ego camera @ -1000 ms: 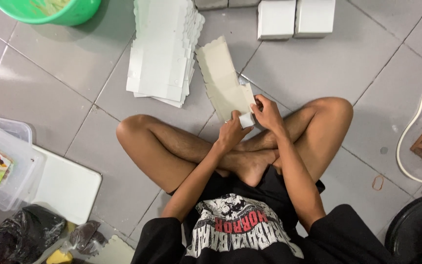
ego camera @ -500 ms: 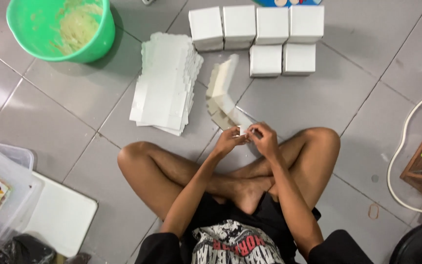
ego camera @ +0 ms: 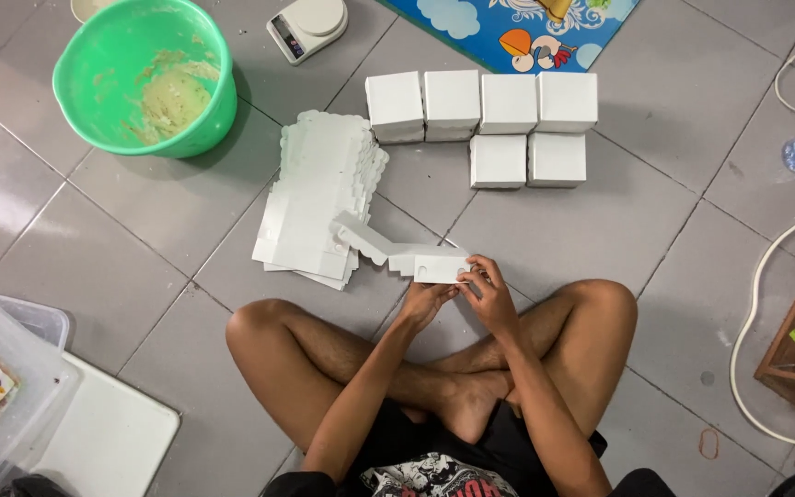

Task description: The person sits on the floor and folds flat white cardboard sheets into small boxes. They fold the sides, tuck the flaps, and place the finished boxes into a stack. The process is repeated with multiple sheets.

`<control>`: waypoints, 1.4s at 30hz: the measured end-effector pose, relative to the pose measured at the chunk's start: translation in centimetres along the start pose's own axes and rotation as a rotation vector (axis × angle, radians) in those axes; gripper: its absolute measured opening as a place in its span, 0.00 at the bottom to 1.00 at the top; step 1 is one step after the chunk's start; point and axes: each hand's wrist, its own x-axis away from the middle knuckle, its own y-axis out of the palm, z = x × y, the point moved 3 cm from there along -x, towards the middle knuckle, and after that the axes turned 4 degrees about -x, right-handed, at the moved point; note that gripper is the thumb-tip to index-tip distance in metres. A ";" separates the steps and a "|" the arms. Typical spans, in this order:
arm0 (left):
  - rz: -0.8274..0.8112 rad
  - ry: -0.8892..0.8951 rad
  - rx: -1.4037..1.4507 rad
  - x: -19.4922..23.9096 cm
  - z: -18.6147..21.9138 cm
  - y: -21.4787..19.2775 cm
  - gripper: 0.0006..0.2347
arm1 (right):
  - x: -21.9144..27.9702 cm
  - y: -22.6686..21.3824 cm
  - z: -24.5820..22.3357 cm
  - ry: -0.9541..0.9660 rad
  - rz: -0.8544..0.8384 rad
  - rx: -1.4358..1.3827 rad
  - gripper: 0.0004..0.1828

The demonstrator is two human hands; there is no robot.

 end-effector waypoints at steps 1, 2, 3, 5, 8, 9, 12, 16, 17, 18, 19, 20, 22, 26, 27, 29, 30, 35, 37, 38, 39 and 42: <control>-0.001 0.002 -0.001 -0.5 -0.4 -0.4 0.17 | 0.0 -0.1 0.2 -0.002 0.002 0.000 0.06; -0.018 0.001 0.023 -0.9 -0.9 -0.8 0.17 | 0.0 -0.1 0.5 0.032 -0.017 0.001 0.06; -0.035 0.000 0.047 -1.4 -1.4 -1.3 0.16 | 0.1 0.0 0.7 0.067 -0.036 0.003 0.07; -0.040 -0.002 0.043 -5.8 -5.3 -5.0 0.15 | -0.4 0.2 0.8 0.078 -0.038 0.012 0.06; -0.030 -0.017 0.055 -5.4 -6.9 -5.3 0.14 | 0.2 0.1 0.4 0.108 -0.046 0.012 0.05; -0.024 -0.013 0.059 -4.9 -5.6 -4.5 0.13 | -0.4 0.2 0.4 0.111 -0.034 0.001 0.06; -0.027 -0.030 0.022 -2.4 -3.4 -2.2 0.12 | 0.2 0.4 1.1 0.156 -0.040 -0.006 0.04; -0.033 0.025 -0.040 -4.3 -5.5 -4.4 0.05 | 0.7 1.1 2.3 0.129 0.035 -0.010 0.08; -0.035 0.028 -0.062 -4.1 -5.6 -4.3 0.05 | 1.1 1.2 2.5 0.135 0.061 -0.009 0.08; -0.040 0.042 -0.083 -4.3 -5.4 -4.0 0.05 | 0.9 1.4 2.8 0.131 0.087 -0.009 0.07; -0.044 0.045 -0.085 -4.0 -5.1 -3.8 0.05 | 0.9 1.2 2.7 0.127 0.091 -0.007 0.07; -0.053 0.054 -0.102 -3.7 -4.8 -3.5 0.05 | 0.9 1.0 2.7 0.131 0.088 -0.008 0.08; -0.062 0.067 -0.117 -3.2 -4.3 -3.1 0.06 | 0.7 0.7 2.3 0.131 0.085 -0.008 0.09; -0.058 0.090 -0.188 -2.7 -3.7 -3.0 0.06 | -0.1 0.0 0.9 0.107 0.051 0.003 0.09; -0.050 0.099 -0.208 -2.7 -3.7 -3.1 0.05 | -0.2 -0.2 0.5 0.101 0.038 0.003 0.08; -0.054 0.098 -0.220 -3.6 -4.8 -4.3 0.05 | -0.1 -0.2 0.2 0.117 0.050 -0.011 0.08; -0.056 0.099 -0.226 -4.2 -5.4 -4.9 0.06 | -0.1 -0.3 0.0 0.131 0.057 -0.024 0.07; -0.064 0.111 -0.227 -2.7 -4.3 -3.4 0.05 | 0.5 0.3 1.2 0.166 0.119 -0.038 0.08; -0.067 0.107 -0.216 -2.5 -4.2 -3.2 0.05 | 0.6 0.6 1.5 0.180 0.130 -0.069 0.09; -0.072 0.108 -0.191 -2.9 -4.5 -3.4 0.05 | 0.8 0.8 1.9 0.199 0.123 -0.093 0.09; -0.077 0.109 -0.167 -3.2 -4.8 -3.5 0.05 | 0.9 1.0 2.3 0.218 0.116 -0.117 0.10; -0.079 0.094 -0.096 -5.1 -6.8 -5.3 0.05 | 0.8 0.9 2.0 0.248 0.113 -0.151 0.11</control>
